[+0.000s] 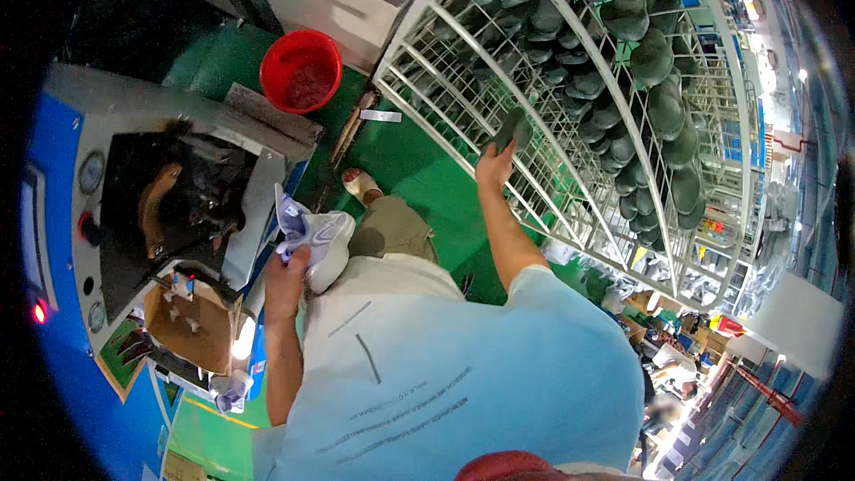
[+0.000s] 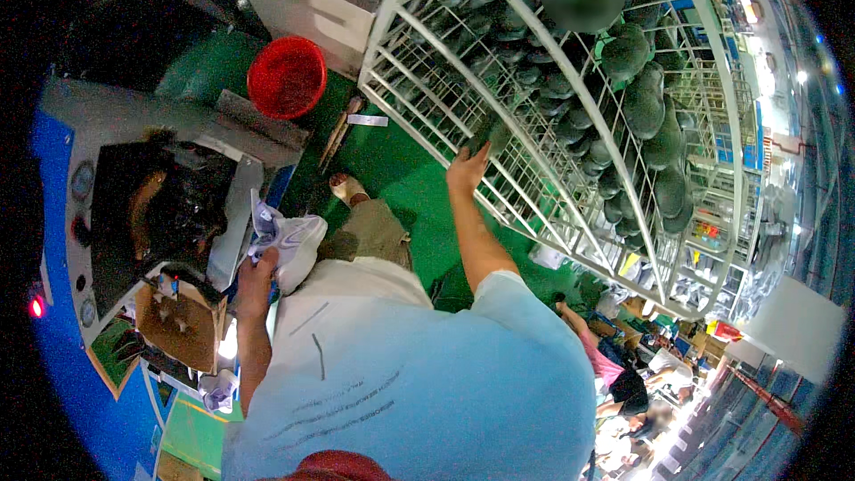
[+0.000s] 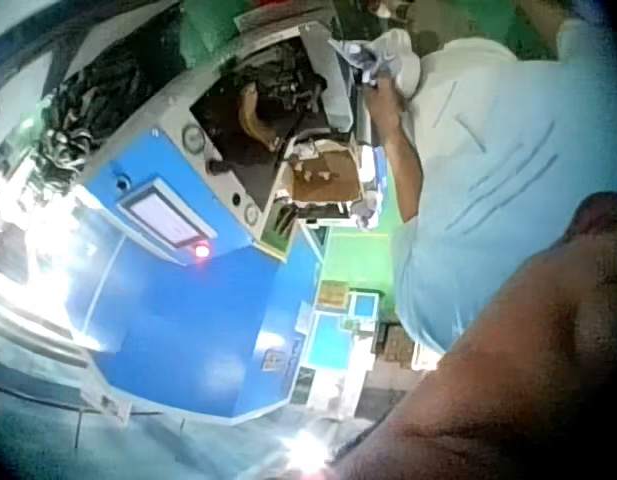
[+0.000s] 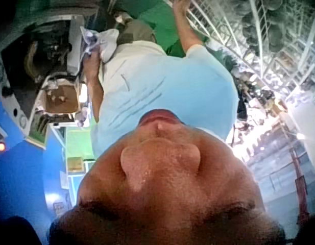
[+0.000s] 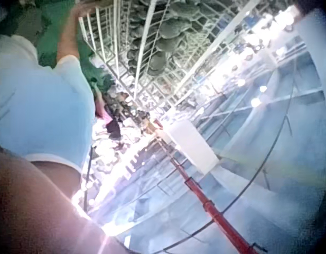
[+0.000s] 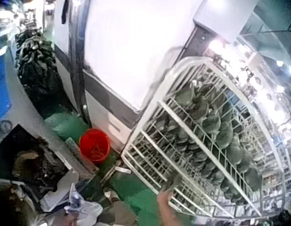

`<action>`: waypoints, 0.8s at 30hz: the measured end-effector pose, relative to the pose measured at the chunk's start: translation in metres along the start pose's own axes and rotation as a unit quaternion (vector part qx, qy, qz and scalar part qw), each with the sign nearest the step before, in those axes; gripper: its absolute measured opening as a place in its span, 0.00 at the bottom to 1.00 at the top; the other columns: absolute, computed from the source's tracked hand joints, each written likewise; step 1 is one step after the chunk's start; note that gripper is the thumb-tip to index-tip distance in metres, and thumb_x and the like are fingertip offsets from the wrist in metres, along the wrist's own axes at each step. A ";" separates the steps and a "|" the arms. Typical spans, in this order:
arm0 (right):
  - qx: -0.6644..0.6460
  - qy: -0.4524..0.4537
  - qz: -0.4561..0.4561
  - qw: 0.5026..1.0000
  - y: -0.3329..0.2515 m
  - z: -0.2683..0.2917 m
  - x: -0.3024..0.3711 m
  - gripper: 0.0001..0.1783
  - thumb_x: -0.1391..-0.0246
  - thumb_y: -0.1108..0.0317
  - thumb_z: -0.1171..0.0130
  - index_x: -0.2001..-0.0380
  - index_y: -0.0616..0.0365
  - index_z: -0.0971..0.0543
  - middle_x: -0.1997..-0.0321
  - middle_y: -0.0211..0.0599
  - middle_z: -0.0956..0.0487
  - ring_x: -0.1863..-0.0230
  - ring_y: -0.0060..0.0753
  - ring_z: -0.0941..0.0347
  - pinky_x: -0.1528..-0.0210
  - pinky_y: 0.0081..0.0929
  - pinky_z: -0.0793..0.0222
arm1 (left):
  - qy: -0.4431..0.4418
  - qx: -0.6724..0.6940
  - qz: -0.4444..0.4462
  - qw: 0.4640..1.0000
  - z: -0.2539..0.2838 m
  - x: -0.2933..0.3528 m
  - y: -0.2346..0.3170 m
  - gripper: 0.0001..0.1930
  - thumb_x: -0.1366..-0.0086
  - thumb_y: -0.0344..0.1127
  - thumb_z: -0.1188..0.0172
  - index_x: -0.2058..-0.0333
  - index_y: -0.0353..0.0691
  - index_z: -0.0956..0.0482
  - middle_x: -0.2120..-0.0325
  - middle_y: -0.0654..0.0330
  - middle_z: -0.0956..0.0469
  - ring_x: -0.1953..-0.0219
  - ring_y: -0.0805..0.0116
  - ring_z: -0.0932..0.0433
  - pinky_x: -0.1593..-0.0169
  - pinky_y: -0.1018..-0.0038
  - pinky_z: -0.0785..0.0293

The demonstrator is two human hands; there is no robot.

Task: The person operates a shoe-lasting machine by inserting shoe lasts into the press, manipulating the shoe uppers to ensure alignment, and placing the processed shoes onto a conveyor belt. The person also handles a cardboard box and places small items inside it while managing a rack of shoe lasts.

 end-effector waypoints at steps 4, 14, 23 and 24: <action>-0.127 0.109 -0.004 0.986 0.072 -0.029 -0.164 0.38 0.29 0.51 0.50 0.24 0.52 0.48 0.42 0.57 0.22 0.53 0.53 0.20 0.58 0.52 0.25 | -0.059 -0.042 0.062 0.995 -0.032 -0.003 0.015 0.21 0.37 0.44 0.32 0.53 0.33 0.20 0.60 0.59 0.19 0.58 0.71 0.24 0.51 0.73 0.28; -0.128 -0.031 -0.017 0.991 0.039 -0.061 -0.297 0.38 0.31 0.47 0.50 0.25 0.49 0.43 0.26 0.45 0.36 0.37 0.48 0.30 0.43 0.40 0.33 | -0.020 0.181 0.166 0.969 -0.023 0.010 -0.056 0.26 0.40 0.47 0.29 0.50 0.36 0.22 0.60 0.62 0.20 0.58 0.70 0.21 0.51 0.72 0.24; 0.029 -0.123 0.014 0.992 -0.036 -0.129 -0.158 0.37 0.34 0.54 0.44 0.27 0.56 0.39 0.25 0.56 0.40 0.30 0.52 0.36 0.36 0.45 0.33 | 0.071 0.333 0.019 0.940 0.107 0.080 -0.173 0.20 0.36 0.36 0.34 0.47 0.36 0.23 0.60 0.59 0.19 0.61 0.71 0.22 0.57 0.74 0.23; 0.037 -0.161 -0.005 0.986 -0.036 -0.146 -0.121 0.37 0.34 0.55 0.43 0.27 0.57 0.39 0.25 0.57 0.40 0.29 0.53 0.37 0.35 0.46 0.33 | 0.053 0.391 0.071 0.916 0.117 0.105 -0.181 0.19 0.36 0.34 0.35 0.48 0.37 0.23 0.62 0.61 0.20 0.63 0.73 0.22 0.60 0.76 0.23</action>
Point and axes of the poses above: each hand's wrist, its own x-axis away from the middle knuckle, its own z-axis out of the back of the hand, y = z × x, the point moved 8 cm from there along -x, towards the middle knuckle
